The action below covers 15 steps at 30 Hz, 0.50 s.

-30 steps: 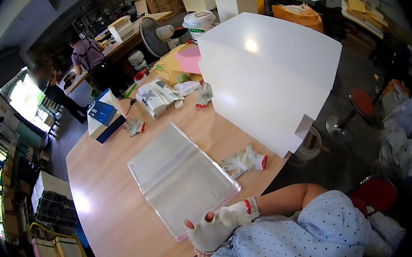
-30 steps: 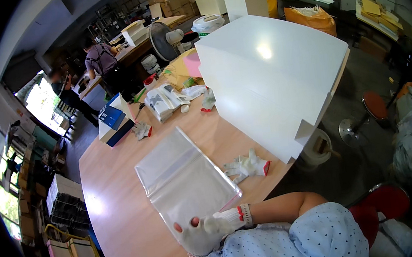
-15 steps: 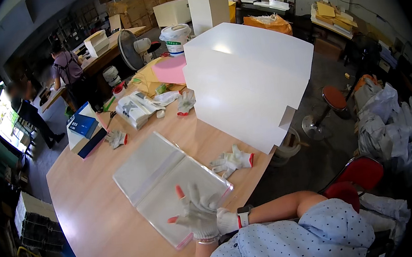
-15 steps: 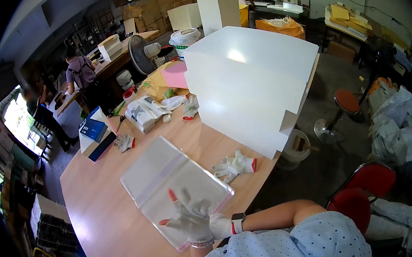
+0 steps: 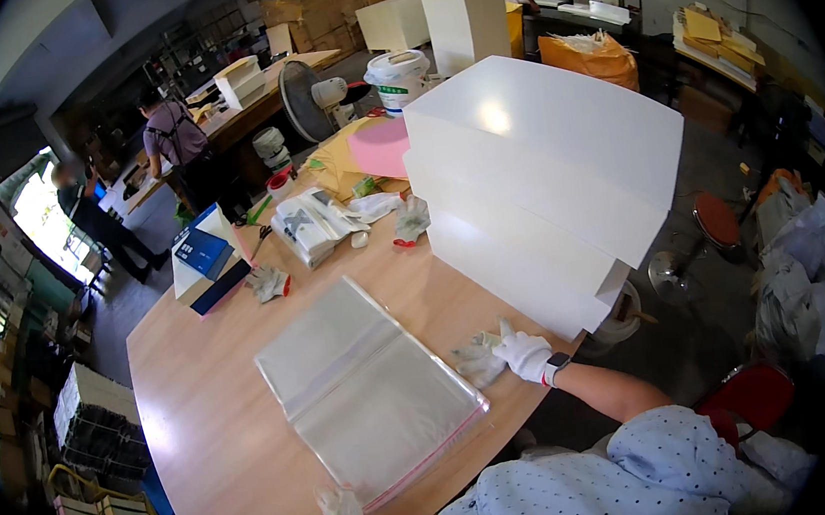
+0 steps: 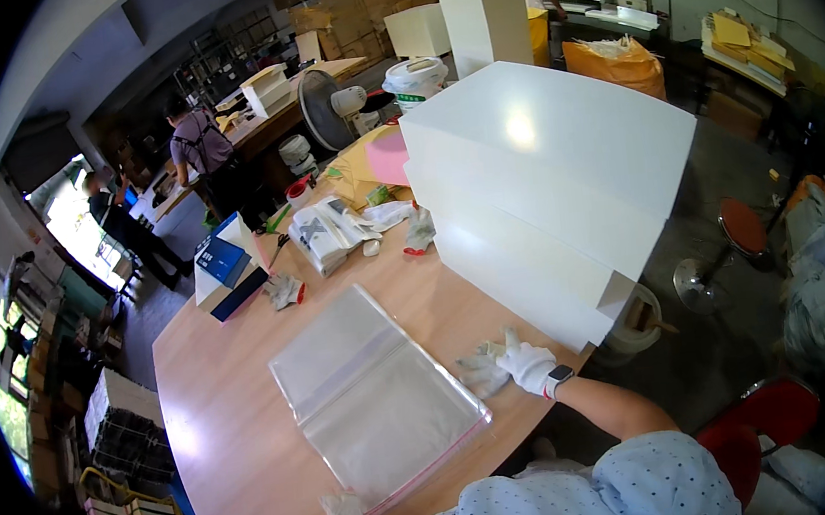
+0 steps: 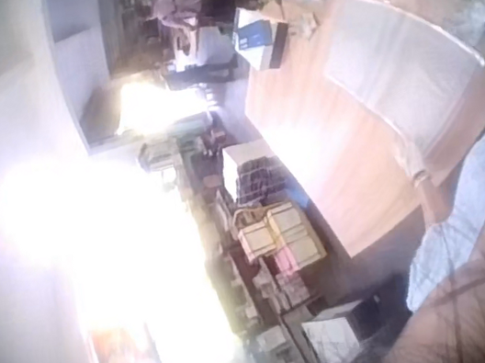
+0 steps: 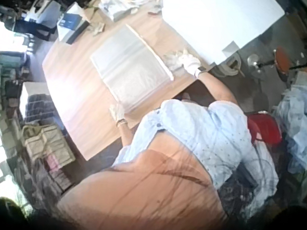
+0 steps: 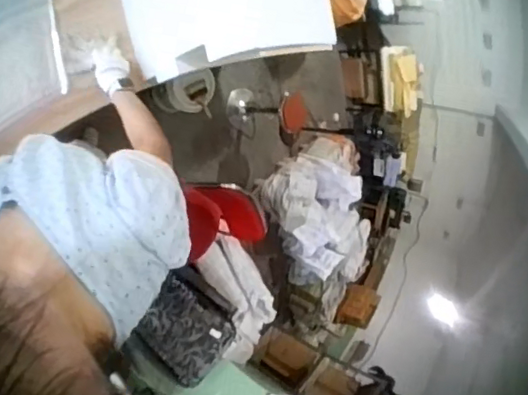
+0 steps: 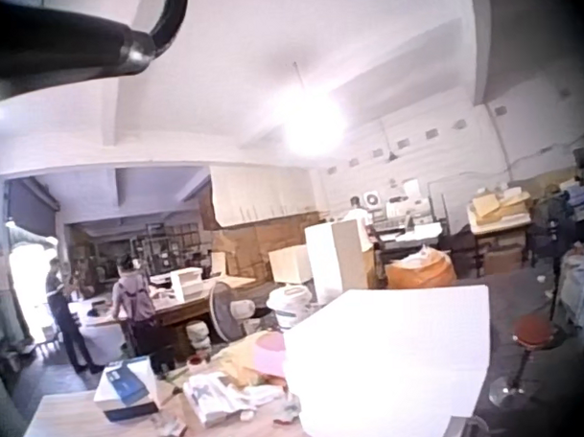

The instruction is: The person puts on white gloves and repeatedly picks up white rectangular boards, placing them into clear plastic zip-lock bags on a wooden table. The person handles the boards and bags one at a time, sealing the bags after insertion.

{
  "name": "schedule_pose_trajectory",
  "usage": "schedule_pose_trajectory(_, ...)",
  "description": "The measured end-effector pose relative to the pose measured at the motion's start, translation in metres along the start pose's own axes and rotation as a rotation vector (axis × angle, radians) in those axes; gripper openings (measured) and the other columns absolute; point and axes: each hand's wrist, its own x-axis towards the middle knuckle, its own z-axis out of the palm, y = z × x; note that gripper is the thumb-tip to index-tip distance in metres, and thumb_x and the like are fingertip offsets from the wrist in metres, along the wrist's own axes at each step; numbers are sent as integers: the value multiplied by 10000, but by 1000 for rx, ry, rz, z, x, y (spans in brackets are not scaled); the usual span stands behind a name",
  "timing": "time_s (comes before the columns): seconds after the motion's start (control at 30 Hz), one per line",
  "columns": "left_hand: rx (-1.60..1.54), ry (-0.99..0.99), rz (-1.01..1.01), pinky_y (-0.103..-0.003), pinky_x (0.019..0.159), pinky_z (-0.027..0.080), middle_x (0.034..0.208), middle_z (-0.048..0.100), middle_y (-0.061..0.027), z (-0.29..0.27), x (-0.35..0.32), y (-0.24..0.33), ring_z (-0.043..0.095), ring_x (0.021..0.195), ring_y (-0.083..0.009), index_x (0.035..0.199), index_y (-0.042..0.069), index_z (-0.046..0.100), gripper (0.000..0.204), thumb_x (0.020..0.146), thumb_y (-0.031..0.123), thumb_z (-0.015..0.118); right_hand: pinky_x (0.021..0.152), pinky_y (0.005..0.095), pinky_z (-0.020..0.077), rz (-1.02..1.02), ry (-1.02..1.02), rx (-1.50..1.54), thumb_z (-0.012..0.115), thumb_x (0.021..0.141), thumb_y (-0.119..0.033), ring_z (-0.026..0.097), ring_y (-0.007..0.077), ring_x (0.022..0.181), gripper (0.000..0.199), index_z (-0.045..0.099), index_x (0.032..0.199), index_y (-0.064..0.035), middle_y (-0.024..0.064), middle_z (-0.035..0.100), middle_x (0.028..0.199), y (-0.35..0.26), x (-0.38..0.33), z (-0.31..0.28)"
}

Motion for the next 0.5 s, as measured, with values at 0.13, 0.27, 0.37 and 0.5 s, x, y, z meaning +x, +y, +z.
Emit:
schedule_pose_trajectory(0.13, 479, -50, -127, -439, 816, 455, 1041, 537, -277, -16, -26, 5, 552, 938, -413, 1014, -65, 546, 518, 731, 352, 662, 614, 432, 503, 259, -242, 748, 469, 842, -87, 636, 283, 680, 193, 565, 1010, -82, 166, 617, 805, -55, 63, -77)
schedule_pose_trajectory(0.27, 315, -45, -361, -446, 796, 462, 1021, 562, -278, 3, -16, 43, 578, 920, -396, 930, -72, 574, 476, 693, 329, 673, 580, 462, 479, -148, 620, 424, 499, 843, -106, 590, 340, 605, 80, 527, 903, -63, 147, 584, 733, -44, 198, -45)
schedule_pose_trajectory(0.37, 239, -38, -448, -434, 764, 469, 951, 598, -265, 7, -20, 56, 601, 853, -376, 912, -72, 574, 434, 681, 284, 665, 667, 490, 472, -46, 557, 230, 526, 831, -155, 590, 348, 756, 107, 539, 902, -75, 157, 582, 791, -53, 235, -31)
schedule_pose_trajectory(0.5, 172, -121, -397, -385, 709, 460, 847, 616, -223, 2, -27, 44, 601, 775, -305, 962, -67, 566, 362, 750, 226, 590, 764, 471, 469, 18, -137, 267, 515, 810, -314, 576, 361, 950, 250, 585, 873, -82, 209, 610, 984, -60, 162, 6)
